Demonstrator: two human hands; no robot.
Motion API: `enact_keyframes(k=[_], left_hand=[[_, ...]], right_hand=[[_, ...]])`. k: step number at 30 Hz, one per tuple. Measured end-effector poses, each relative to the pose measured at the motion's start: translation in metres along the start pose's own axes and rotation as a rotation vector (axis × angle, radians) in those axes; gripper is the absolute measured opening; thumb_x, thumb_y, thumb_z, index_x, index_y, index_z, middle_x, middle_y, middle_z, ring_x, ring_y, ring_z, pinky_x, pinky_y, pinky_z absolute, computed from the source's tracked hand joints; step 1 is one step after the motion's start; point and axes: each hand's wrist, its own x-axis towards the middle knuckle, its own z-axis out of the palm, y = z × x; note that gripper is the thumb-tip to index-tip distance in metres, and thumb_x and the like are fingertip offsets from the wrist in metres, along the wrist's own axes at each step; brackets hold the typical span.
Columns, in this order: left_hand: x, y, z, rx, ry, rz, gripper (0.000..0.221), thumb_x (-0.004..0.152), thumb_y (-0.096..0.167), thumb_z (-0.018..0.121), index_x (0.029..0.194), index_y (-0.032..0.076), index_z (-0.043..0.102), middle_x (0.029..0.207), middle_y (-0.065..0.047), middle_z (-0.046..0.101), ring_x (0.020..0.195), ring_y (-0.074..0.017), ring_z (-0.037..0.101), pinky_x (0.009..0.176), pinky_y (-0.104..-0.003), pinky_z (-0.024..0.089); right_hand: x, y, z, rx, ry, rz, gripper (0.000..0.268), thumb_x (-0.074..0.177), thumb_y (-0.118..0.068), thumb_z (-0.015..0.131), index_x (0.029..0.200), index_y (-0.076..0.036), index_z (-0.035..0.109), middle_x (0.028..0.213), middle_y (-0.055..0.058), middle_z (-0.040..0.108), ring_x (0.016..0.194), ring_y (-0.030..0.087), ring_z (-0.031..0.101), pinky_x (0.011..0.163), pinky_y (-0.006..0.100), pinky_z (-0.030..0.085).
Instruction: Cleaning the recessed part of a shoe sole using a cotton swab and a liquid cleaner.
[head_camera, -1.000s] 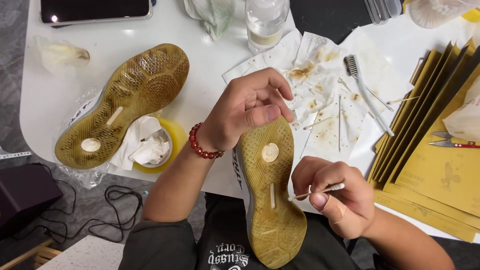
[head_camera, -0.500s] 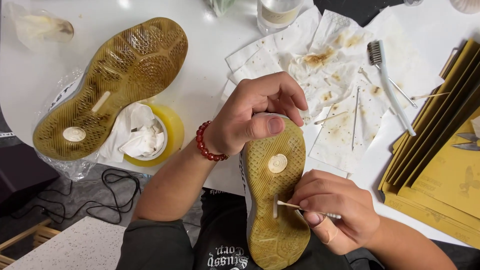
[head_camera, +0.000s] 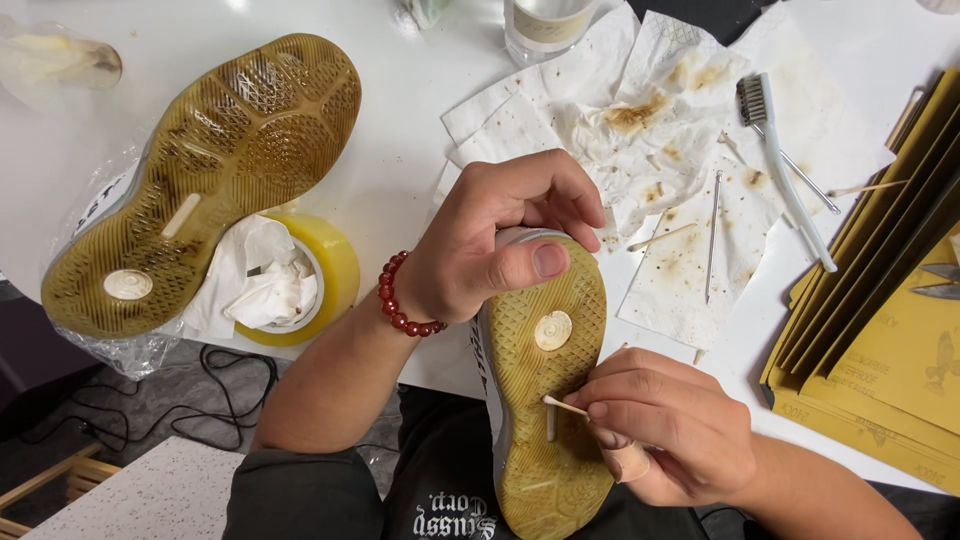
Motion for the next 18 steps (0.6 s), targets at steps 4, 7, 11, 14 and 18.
enact_keyframes(k=[4,7,11,14,18], left_hand=[[0.002,0.003,0.001,0.033,0.011,-0.001,0.042,0.104,0.038,0.064,0.111,-0.003,0.064,0.104,-0.009,0.069,0.097,-0.0143,0.074,0.088,-0.026,0.063],[0.001,0.003,0.003,0.060,0.018,0.014,0.038,0.104,0.035,0.064,0.110,-0.003,0.064,0.102,-0.009,0.070,0.096,-0.0143,0.075,0.087,-0.025,0.064],[0.000,0.007,0.005,0.056,0.040,-0.018,0.035,0.104,0.031,0.063,0.107,-0.004,0.064,0.098,-0.008,0.070,0.090,-0.0124,0.072,0.082,-0.024,0.062],[0.000,0.009,0.007,0.080,0.049,-0.025,0.034,0.105,0.030,0.064,0.106,-0.004,0.065,0.095,-0.007,0.070,0.086,-0.0109,0.070,0.080,-0.024,0.061],[-0.002,0.009,0.011,0.123,0.067,-0.011,0.034,0.104,0.031,0.065,0.110,-0.002,0.065,0.093,-0.007,0.070,0.085,-0.0100,0.070,0.079,-0.023,0.061]], right_hand=[[0.004,-0.001,-0.002,-0.007,-0.019,-0.019,0.019,0.101,-0.009,0.062,0.105,0.009,0.059,0.090,0.020,0.070,0.078,0.029,0.073,0.067,0.038,0.061],[0.003,-0.003,-0.002,0.028,-0.001,0.065,0.016,0.101,-0.008,0.062,0.102,0.008,0.062,0.090,0.019,0.072,0.079,0.028,0.076,0.068,0.037,0.063],[0.024,-0.016,-0.011,-0.035,-0.113,-0.017,0.019,0.097,-0.007,0.064,0.103,0.011,0.062,0.090,0.020,0.071,0.081,0.031,0.075,0.069,0.039,0.062],[0.028,-0.029,-0.016,-0.297,-0.221,-0.097,0.020,0.090,-0.003,0.070,0.102,0.012,0.062,0.089,0.020,0.070,0.080,0.033,0.073,0.067,0.039,0.061],[0.028,-0.047,-0.022,-0.697,-0.431,-0.203,0.029,0.074,-0.006,0.072,0.098,0.010,0.068,0.081,0.015,0.066,0.072,0.028,0.068,0.061,0.039,0.056]])
